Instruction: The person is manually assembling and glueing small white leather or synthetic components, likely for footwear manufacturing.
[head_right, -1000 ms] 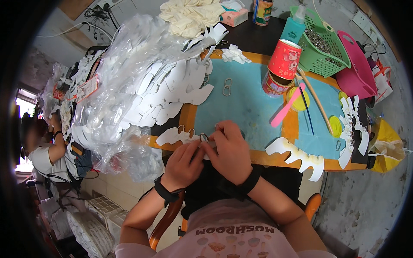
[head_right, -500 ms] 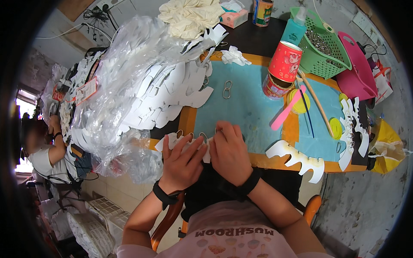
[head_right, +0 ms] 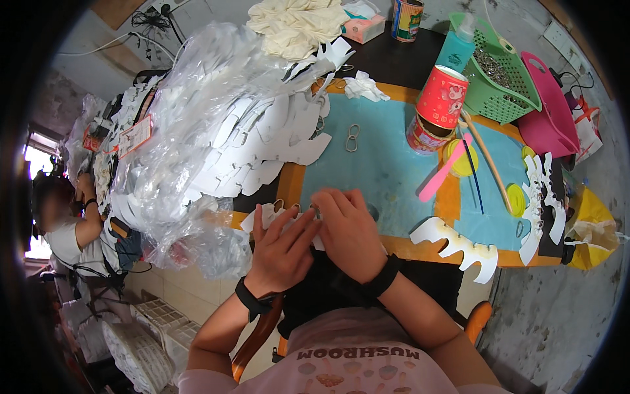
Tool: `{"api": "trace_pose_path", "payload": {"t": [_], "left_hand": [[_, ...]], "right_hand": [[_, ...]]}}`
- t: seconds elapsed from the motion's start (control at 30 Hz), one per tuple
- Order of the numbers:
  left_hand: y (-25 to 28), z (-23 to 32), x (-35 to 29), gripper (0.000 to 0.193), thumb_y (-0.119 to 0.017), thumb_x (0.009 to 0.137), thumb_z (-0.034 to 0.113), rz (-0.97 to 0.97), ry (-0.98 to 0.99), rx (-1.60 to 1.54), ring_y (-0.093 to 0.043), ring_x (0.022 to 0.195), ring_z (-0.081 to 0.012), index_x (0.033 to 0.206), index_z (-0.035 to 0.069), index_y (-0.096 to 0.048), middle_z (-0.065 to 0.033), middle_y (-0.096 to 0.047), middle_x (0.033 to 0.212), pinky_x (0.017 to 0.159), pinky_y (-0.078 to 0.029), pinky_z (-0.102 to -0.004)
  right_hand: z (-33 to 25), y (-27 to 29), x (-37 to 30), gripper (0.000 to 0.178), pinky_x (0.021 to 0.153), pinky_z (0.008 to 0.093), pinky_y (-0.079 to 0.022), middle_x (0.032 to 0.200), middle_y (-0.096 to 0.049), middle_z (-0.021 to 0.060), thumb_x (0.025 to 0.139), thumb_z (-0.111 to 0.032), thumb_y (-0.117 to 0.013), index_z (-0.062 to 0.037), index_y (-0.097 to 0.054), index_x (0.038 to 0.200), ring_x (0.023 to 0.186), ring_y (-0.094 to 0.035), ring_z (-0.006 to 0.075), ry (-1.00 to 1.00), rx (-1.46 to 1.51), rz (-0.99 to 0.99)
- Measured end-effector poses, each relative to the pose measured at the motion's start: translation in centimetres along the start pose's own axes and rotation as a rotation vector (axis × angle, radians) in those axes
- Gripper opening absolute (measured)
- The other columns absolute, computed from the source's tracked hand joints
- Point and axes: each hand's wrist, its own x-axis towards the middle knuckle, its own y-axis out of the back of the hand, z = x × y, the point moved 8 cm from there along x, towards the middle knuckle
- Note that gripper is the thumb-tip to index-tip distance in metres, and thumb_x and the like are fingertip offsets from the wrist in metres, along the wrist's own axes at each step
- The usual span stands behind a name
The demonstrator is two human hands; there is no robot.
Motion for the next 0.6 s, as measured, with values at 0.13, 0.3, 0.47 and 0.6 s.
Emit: {"api": "trace_pose_path", "payload": {"t": [0.13, 0.3, 0.47, 0.6], "left_hand": [[-0.5, -0.1, -0.2, 0.054, -0.063, 0.073, 0.01, 0.004, 0.05, -0.034, -0.054, 0.119, -0.0277, 0.126, 0.008, -0.061, -0.0075, -0.06, 0.13, 0.113, -0.017, -0.0656], [-0.6, 0.9, 0.4, 0.058, -0.062, 0.073, 0.011, -0.023, 0.081, 0.003, -0.052, 0.119, -0.0286, 0.131, 0.006, -0.057, -0.0095, -0.058, 0.127, 0.112, -0.017, -0.0676], [-1.3, 1.4, 0.4, 0.06, -0.064, 0.073, 0.014, -0.06, 0.083, 0.028, -0.05, 0.121, -0.0296, 0.132, 0.007, -0.057, -0.012, -0.054, 0.13, 0.111, -0.015, -0.069], [-1.4, 1.1, 0.2, 0.061, -0.064, 0.072, 0.014, -0.079, 0.1, 0.011, -0.049, 0.123, -0.0299, 0.133, 0.01, -0.057, -0.0126, -0.052, 0.132, 0.112, -0.013, -0.0685]], "right_hand": [[0.0, 0.6, 0.1, 0.039, 0.086, 0.0427, -0.045, 0.109, -0.058, 0.0121, 0.073, 0.009, -0.057, -0.0044, -0.054, 0.11, 0.095, -0.053, 0.0357, -0.053, 0.066, 0.017], [0.1, 0.7, -0.1, 0.042, 0.086, 0.0433, -0.044, 0.11, -0.057, 0.0131, 0.073, 0.01, -0.056, -0.0045, -0.053, 0.112, 0.098, -0.052, 0.0366, -0.052, 0.068, 0.063], [1.4, 1.3, -1.0, 0.047, 0.081, 0.0441, -0.046, 0.114, -0.056, 0.0134, 0.072, 0.009, -0.057, -0.0052, -0.054, 0.116, 0.095, -0.053, 0.0369, -0.143, 0.246, 0.075], [1.6, 1.4, -2.1, 0.045, 0.075, 0.0413, -0.05, 0.108, -0.06, 0.014, 0.071, 0.01, -0.056, -0.0038, -0.056, 0.115, 0.091, -0.057, 0.0356, -0.145, 0.264, 0.098]]}}
